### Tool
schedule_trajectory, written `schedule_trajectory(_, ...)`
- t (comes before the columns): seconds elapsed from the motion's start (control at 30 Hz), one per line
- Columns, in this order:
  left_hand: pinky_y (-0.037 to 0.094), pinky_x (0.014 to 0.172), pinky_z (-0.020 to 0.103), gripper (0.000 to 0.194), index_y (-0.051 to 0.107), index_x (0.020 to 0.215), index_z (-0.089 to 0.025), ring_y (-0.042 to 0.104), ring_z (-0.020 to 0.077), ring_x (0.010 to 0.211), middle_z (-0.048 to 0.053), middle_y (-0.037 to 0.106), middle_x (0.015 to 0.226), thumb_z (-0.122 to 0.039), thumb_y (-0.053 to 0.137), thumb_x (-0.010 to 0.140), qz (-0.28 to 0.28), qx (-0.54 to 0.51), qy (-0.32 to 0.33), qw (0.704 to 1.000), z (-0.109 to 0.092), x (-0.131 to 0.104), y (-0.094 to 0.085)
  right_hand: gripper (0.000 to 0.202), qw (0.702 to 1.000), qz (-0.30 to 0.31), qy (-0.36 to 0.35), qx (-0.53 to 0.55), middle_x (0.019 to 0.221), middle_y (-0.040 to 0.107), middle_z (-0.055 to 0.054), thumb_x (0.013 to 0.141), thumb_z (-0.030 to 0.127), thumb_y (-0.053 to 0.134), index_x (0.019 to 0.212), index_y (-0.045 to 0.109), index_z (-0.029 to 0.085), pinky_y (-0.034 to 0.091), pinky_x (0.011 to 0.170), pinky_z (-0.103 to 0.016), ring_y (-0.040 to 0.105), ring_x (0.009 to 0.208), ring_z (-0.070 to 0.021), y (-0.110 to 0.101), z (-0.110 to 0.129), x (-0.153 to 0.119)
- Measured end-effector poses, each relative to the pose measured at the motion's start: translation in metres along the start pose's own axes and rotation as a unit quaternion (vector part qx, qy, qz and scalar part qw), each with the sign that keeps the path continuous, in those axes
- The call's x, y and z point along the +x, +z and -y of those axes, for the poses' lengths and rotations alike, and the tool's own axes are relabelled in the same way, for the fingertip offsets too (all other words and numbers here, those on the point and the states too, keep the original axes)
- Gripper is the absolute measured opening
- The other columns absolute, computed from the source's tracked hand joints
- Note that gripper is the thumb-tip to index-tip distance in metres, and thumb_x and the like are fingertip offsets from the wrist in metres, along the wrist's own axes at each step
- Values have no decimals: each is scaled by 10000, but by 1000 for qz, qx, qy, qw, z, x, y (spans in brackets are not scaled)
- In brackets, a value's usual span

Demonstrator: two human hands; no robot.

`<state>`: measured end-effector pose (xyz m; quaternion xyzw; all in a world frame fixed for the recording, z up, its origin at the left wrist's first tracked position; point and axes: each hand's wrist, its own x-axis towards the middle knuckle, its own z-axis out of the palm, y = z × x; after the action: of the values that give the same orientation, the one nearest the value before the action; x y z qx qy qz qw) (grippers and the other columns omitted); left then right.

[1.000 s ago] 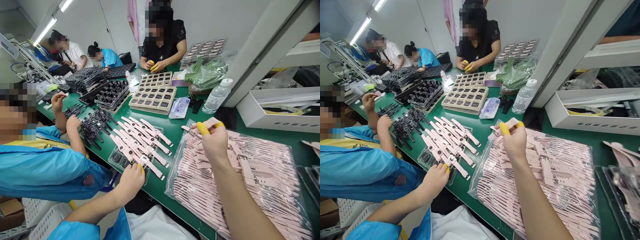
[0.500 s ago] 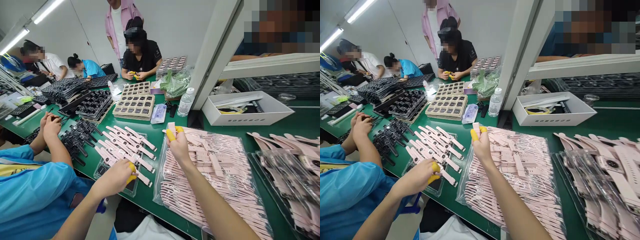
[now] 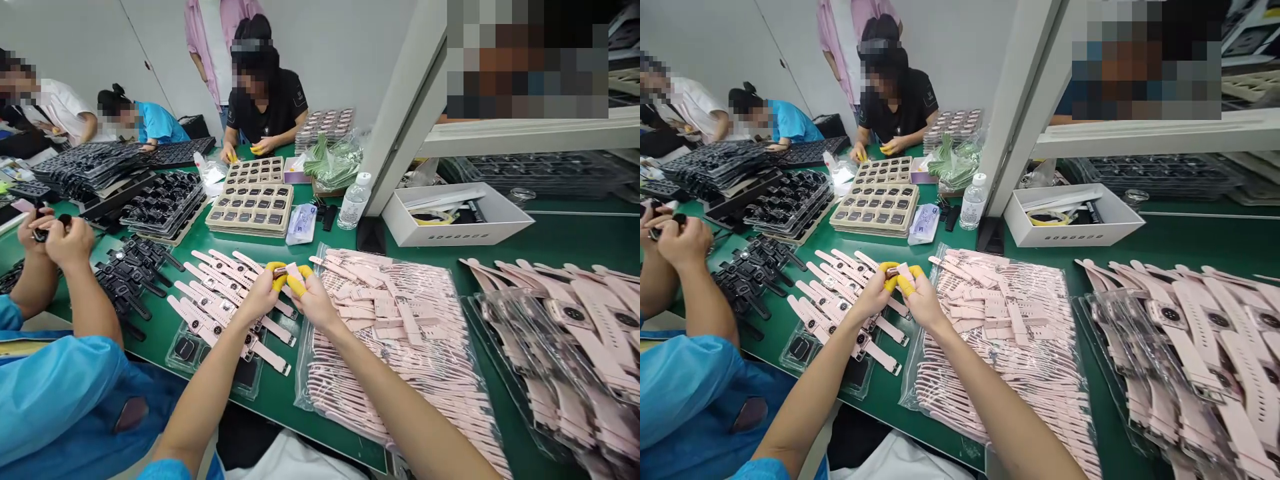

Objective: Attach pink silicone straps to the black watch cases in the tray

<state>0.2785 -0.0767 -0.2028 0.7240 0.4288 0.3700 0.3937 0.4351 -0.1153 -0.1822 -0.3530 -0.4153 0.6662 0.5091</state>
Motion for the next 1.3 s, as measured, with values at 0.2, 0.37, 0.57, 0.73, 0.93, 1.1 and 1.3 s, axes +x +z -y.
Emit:
schedule_trajectory(0.2, 521, 1046, 438, 490, 625, 1297, -179, 644, 249, 1197, 118, 690, 1260, -52, 473, 848, 5, 57, 95, 994, -2, -6, -3, 422, 996, 49, 68, 35, 509, 288, 161, 842, 556, 713, 976, 454, 251, 127, 376, -192, 144, 394, -59, 7, 4, -6)
schedule_trajectory(0.37, 535, 1033, 413, 559, 628, 1343, -207, 661, 220, 1171, 104, 696, 1268, -23, 451, 846, -3, 43, 134, 990, -9, -5, -3, 375, 991, 69, 99, 51, 494, 313, 158, 819, 482, 723, 912, 447, 246, 98, 369, -184, 129, 382, -46, 4, 9, -11)
schedule_trajectory(0.57, 536, 1022, 397, 484, 642, 1328, -211, 660, 216, 1148, 107, 689, 1282, -55, 457, 909, -8, 35, 123, 992, -14, -7, -4, 330, 992, 56, 97, 63, 475, 323, 150, 824, 447, 707, 858, 446, 247, 108, 358, -187, 150, 362, -48, 0, 10, -10)
schedule_trajectory(0.73, 535, 1023, 404, 470, 630, 1317, -200, 660, 220, 1149, 106, 692, 1243, -52, 455, 906, -10, 55, 135, 989, -13, -7, -5, 320, 991, 54, 106, 66, 459, 310, 151, 815, 429, 712, 845, 451, 246, 136, 350, -178, 165, 363, -52, 0, 11, -10)
schedule_trajectory(0.93, 535, 1019, 409, 416, 601, 1315, -195, 648, 224, 1159, 112, 679, 1237, -83, 439, 949, -30, 100, 141, 984, -10, -7, -4, 343, 987, 35, 114, 106, 443, 287, 160, 790, 410, 735, 822, 431, 254, 125, 335, -170, 138, 355, -50, -1, 11, -8)
schedule_trajectory(1.1, 536, 1014, 422, 437, 581, 1348, -199, 634, 230, 1171, 116, 666, 1240, -84, 434, 953, -34, 124, 151, 980, -6, -7, -2, 350, 983, 32, 122, 131, 441, 294, 161, 793, 411, 741, 828, 430, 255, 129, 331, -173, 139, 348, -50, -2, 10, -7)
schedule_trajectory(1.3, 533, 1026, 428, 487, 576, 1383, -206, 621, 231, 1186, 116, 656, 1244, -66, 422, 943, -32, 143, 163, 976, -5, -8, -3, 360, 984, 29, 120, 129, 438, 295, 164, 784, 408, 749, 826, 424, 257, 138, 336, -169, 143, 343, -50, -1, 9, -7)
